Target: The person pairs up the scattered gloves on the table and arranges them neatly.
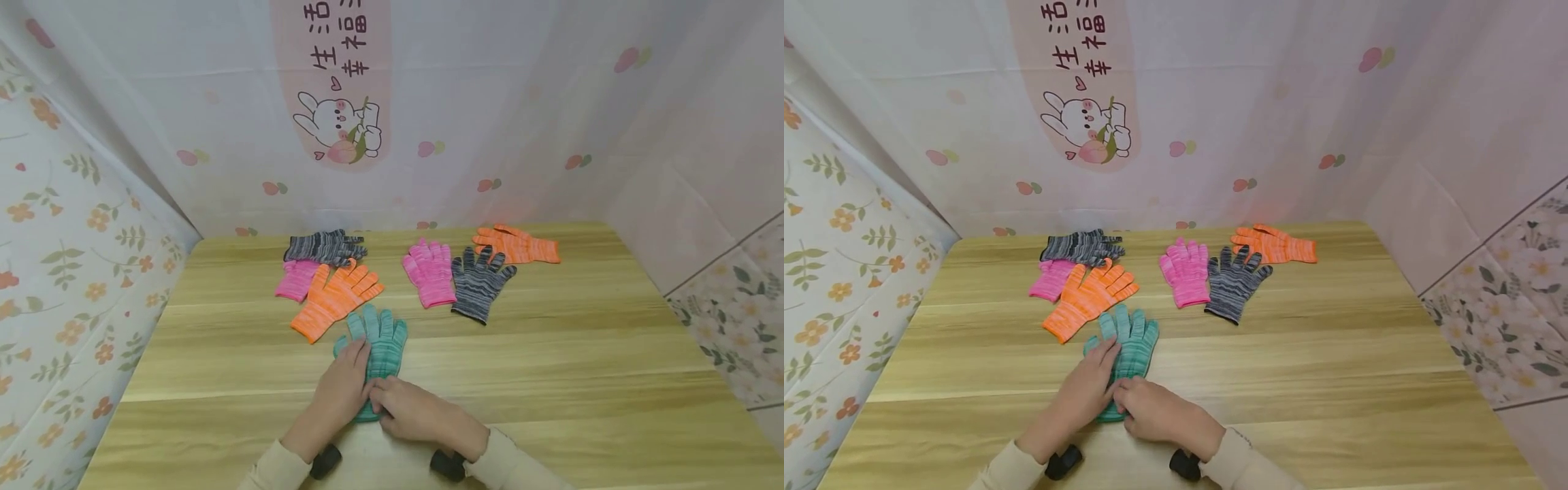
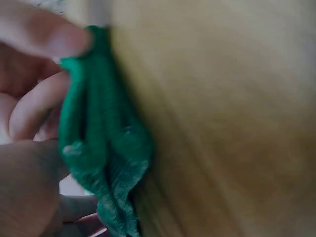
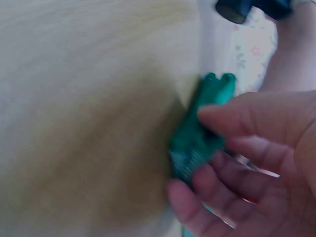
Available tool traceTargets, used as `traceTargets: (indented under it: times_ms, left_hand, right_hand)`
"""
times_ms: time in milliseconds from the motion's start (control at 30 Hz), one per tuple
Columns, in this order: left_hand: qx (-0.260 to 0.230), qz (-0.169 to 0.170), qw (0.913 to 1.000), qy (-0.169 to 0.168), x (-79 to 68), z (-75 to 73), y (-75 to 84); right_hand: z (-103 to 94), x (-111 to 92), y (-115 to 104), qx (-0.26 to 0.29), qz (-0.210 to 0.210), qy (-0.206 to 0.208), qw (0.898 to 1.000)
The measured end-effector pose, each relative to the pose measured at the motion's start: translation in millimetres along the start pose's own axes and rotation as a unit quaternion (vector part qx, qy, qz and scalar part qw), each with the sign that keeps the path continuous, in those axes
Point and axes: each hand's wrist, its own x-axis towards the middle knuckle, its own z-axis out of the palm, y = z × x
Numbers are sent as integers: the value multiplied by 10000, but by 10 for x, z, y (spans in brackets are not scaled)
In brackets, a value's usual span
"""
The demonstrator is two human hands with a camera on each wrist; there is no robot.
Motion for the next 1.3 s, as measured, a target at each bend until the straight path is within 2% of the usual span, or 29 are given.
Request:
traceTargets:
  times_ms: [100, 200, 333, 400, 467, 667, 867, 1133, 1300]
  left_hand:
    - [237, 69, 9997, -87, -38, 38, 2]
    - [291, 175, 9994, -35, -57, 65, -5]
    - [304, 227, 9993, -60, -59, 91, -15]
    - [298, 216, 9993, -99, -56, 101, -20]
    - [301, 224, 9992, -127, -53, 108, -23]
    - [403, 299, 9987, 28, -46, 114, -29]
    - [498, 315, 9983, 21, -74, 86, -29]
    - [1158, 717, 9905, 192, -122, 97, -46]
    - [1199, 933, 9884, -78, -164, 102, -56]
  right_hand:
    - [-100, 11, 37, 726, 171, -103, 9972]
    - [-235, 68, 100, 1090, 447, 197, 9928]
    - [-344, 219, 249, 862, 996, 986, 9864]
    - [-359, 303, 328, 774, 1216, 1245, 9817]
    - [-318, 395, 445, 589, 1318, 1411, 9794]
    - [-321, 572, 543, 464, 1572, 1576, 9738]
    - [-388, 649, 513, 337, 1681, 1396, 9752]
    - [-491, 746, 564, 194, 1708, 1152, 9784]
    - [-583, 764, 628, 230, 1889, 641, 9796]
